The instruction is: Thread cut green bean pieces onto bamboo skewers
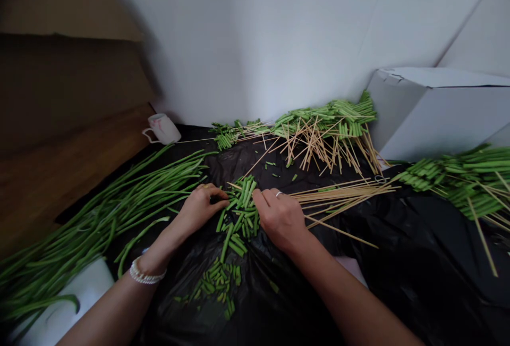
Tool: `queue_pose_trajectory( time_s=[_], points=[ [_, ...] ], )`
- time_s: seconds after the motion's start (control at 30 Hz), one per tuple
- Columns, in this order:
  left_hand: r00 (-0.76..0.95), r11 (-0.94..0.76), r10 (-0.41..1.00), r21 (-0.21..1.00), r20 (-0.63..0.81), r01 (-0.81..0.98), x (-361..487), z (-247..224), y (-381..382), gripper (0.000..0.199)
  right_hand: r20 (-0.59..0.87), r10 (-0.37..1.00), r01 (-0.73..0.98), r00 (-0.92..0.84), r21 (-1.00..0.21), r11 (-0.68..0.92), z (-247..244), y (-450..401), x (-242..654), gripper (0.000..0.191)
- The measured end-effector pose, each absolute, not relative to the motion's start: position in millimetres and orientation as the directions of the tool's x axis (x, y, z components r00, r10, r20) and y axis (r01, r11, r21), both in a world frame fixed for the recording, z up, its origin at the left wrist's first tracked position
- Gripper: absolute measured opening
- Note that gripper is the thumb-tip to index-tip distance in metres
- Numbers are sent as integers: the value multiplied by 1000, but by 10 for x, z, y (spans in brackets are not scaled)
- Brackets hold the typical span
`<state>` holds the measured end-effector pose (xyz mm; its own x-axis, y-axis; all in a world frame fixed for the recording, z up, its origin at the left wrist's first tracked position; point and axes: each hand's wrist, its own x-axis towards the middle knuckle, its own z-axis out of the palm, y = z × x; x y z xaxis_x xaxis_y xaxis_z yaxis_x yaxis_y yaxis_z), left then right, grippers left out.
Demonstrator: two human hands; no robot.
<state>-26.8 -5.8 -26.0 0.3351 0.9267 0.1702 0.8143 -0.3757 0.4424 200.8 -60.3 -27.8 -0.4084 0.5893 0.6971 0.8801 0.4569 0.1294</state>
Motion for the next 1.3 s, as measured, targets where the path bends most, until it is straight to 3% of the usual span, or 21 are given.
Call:
queue_pose_trajectory(
  time_s=[0.23,0.4,0.5,0.6,0.67,0.77,1.3],
  points=[
    [377,-427,904,432,200,794,-269,-273,-43,10,695,591,879,-410,127,460,-270,-611,1996,20],
    [249,-392,918,616,307,683,-225,-220,-48,12,694,597,880,-404,117,460,-273,-613,1994,20],
    [127,-282,959,838,252,468,-188,-189,-55,18,695,595,878,-404,111,466,-273,-616,1989,20],
    [110,-7,994,998,0,61,-161,-177,-63,26,695,595,877,-403,107,469,-272,-618,1985,21],
    [175,188,972,965,-157,-181,-152,-169,-68,26,694,596,876,-404,107,470,-272,-619,1985,21],
    [242,335,935,873,-260,-354,-143,-150,-74,23,698,593,875,-402,104,472,-273,-618,1986,21],
    [249,360,928,837,-277,-411,-130,-151,-77,22,692,597,876,-407,111,468,-271,-621,1977,21]
  ],
)
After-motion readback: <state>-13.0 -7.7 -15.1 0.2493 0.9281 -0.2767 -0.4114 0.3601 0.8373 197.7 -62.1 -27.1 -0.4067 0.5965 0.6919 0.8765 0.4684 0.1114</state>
